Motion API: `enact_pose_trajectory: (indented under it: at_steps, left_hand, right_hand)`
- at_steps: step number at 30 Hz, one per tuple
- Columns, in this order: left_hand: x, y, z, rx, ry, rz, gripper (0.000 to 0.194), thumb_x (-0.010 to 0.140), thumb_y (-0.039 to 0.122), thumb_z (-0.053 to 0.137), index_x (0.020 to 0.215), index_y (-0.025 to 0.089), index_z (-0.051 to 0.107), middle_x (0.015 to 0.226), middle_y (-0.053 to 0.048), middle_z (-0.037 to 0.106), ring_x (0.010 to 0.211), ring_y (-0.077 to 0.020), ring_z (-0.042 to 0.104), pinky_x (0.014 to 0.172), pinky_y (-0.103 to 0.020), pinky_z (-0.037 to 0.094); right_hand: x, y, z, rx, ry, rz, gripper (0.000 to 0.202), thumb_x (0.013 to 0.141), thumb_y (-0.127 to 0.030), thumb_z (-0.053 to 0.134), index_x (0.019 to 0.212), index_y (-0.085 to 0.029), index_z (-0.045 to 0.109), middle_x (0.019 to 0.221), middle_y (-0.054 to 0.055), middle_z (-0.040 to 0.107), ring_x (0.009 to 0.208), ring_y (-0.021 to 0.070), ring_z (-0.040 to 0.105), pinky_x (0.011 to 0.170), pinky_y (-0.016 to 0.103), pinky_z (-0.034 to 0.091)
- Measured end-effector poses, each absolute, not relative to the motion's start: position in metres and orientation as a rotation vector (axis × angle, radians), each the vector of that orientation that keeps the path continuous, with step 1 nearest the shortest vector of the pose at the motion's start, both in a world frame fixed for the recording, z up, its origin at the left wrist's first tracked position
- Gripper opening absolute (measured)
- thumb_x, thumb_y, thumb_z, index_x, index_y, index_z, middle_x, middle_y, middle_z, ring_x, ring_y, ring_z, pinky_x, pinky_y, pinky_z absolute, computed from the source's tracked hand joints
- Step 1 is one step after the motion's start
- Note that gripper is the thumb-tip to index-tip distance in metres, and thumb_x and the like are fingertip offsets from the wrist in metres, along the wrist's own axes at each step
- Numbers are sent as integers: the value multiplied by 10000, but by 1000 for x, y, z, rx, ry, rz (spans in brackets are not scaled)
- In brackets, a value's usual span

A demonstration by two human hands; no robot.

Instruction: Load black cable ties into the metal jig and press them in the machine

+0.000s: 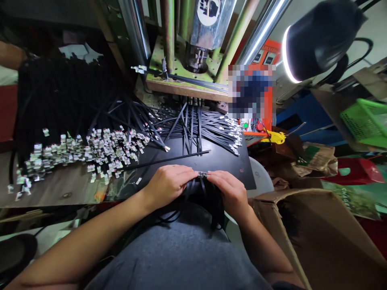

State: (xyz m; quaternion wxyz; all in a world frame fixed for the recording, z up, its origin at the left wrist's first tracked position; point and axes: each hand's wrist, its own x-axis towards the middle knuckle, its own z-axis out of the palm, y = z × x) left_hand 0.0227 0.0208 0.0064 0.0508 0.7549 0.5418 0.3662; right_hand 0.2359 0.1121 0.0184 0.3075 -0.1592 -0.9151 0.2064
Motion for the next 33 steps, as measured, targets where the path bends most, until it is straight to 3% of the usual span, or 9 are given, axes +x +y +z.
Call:
enact_pose_trajectory:
  at_steps: [5,11,17,21,26,29,33]
  left_hand:
    - [21,21,4,2345,1625,1154,280,896,106,489,1063,169,706,1011,-48,754,912,-176,721,834,-312,596]
    - [22,15,-13,2338,1600,1264,347,879,62,494,1143,189,679,1082,-63,740,1047,-192,693,919,-364,581]
    - [18,9,0,2250,1653,1071,361,929,92,482,1241,179,642,1165,-102,666,1093,-193,654,947,-347,575]
    - [12,3,7,2025,1701,1152,414,927,53,463,1270,215,628,1144,-83,617,1130,-172,629,972,-308,552]
    - [17,10,0,1875,1692,1225,191,899,121,577,1040,204,675,1035,-21,719,943,-139,694,860,-244,562]
    - [19,16,1,1849,1749,1154,176,880,115,573,1016,196,651,935,7,727,777,-113,690,748,-213,551]
    - [18,20,10,1931,1752,955,195,881,79,517,982,202,630,897,28,700,781,-113,667,744,-220,509]
  right_hand:
    - [235,112,21,-339,-2479,562,296,939,-67,478,1123,-182,679,1090,99,728,1000,206,689,885,367,582]
    - [253,120,10,-685,-2233,871,206,932,-135,573,1060,-243,694,1033,40,732,963,178,694,866,337,584]
    - [249,118,13,-549,-2382,573,259,932,-109,549,1115,-241,676,1029,45,737,933,202,651,845,393,562]
    - [245,114,16,-493,-2490,391,291,946,-71,490,1119,-218,673,1061,63,736,904,204,643,837,399,544]
    - [255,118,9,-620,-2406,608,288,952,-103,500,1107,-243,698,1168,82,658,977,175,640,838,344,576]
    - [263,122,5,-717,-2268,679,323,940,-87,507,1123,-270,699,1134,71,632,995,160,647,865,328,577]
    - [262,124,-4,-615,-2205,759,337,906,-45,559,1152,-252,660,1060,47,698,1029,173,660,950,361,555]
